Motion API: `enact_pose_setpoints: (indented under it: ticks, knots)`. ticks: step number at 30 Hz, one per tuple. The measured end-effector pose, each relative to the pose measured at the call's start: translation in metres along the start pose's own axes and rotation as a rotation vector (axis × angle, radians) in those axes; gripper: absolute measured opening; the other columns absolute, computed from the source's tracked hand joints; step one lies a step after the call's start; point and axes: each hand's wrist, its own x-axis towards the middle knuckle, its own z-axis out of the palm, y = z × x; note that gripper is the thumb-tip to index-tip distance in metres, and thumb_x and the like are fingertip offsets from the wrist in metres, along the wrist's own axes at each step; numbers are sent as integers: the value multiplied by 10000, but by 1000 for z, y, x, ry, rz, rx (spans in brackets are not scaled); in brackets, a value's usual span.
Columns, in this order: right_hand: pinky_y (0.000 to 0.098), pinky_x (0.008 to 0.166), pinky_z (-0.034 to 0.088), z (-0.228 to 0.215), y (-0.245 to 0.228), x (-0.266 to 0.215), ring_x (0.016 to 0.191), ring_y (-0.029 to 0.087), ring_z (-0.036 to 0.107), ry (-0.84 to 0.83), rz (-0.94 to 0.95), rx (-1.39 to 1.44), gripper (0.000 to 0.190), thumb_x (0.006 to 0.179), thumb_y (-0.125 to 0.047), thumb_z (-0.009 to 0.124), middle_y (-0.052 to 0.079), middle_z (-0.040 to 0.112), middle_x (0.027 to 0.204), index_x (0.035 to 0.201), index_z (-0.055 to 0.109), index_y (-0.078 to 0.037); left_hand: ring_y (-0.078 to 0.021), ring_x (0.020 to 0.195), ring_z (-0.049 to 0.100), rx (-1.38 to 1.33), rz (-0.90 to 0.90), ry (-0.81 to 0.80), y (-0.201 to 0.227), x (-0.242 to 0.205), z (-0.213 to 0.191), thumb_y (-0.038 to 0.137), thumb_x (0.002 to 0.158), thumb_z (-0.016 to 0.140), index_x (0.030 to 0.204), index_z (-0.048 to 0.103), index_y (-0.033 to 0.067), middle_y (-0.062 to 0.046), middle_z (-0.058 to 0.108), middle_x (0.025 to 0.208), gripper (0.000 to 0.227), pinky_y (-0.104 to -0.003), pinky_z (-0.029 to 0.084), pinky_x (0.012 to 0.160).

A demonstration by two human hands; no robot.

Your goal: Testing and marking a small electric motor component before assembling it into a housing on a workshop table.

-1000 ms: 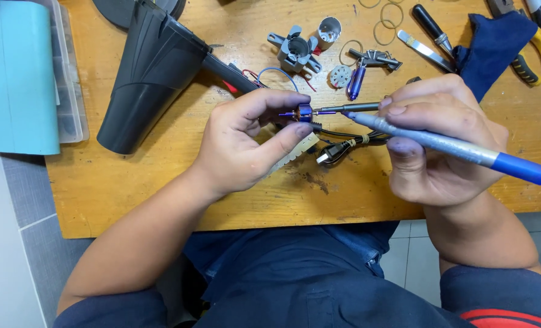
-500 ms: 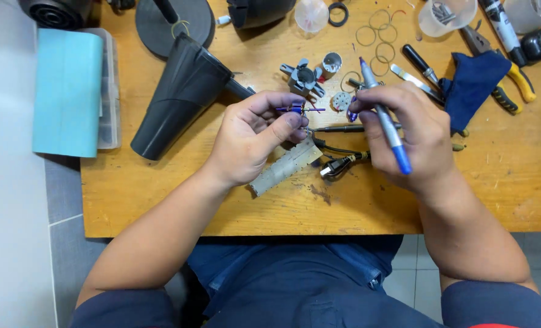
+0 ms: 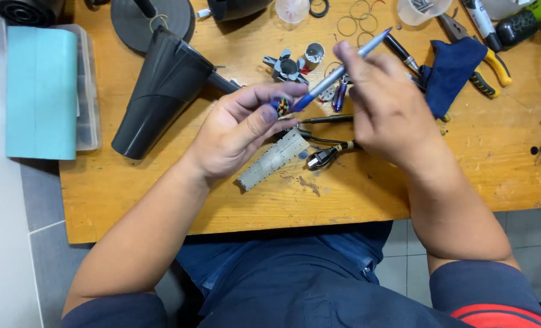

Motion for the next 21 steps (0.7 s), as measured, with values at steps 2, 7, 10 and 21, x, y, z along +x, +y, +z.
enact_pose_setpoints:
  ticks: [2, 7, 10, 21]
  knots:
    - [627, 1035, 665, 7, -9, 0, 1380, 469, 612, -56, 0, 34, 840, 1167, 149, 588, 266, 738, 1678, 1890, 221, -67, -285, 1569, 661, 116, -3, -39, 2, 1, 2, 260, 1229, 709, 1457, 718, 84, -157, 683, 1635, 288, -485, 581, 1370]
    - [647, 740, 673, 3, -21, -3, 1511, 512, 628, -256, 106, 59, 984, 1046, 0, 624, 299, 675, 1629, 1888, 167, -221, -252, 1313, 777, 389, -31, -77, 6, -4, 6, 358, 1164, 714, 1359, 742, 42, -125, 802, 1346, 373, -411, 616, 1255]
    - [519, 1225, 665, -14, -12, -1, 1311, 390, 819, -39, 64, 173, 793, 1208, -4, 759, 260, 842, 1444, 1861, 312, -45, -274, 1267, 782, 361, 33, -59, 3, -7, 2, 391, 1165, 733, 1350, 721, 59, -153, 788, 1312, 381, -422, 643, 1215]
    - [583, 757, 589, 6, -8, 18, 945, 420, 766, -348, 629, -112, 331, 1089, -337, 887, 160, 827, 1092, 1242, 778, -65, -355, 1239, 726, -522, -55, -8, 9, -7, -11, 315, 1235, 675, 1328, 734, -45, -193, 720, 1284, 377, -424, 658, 1143]
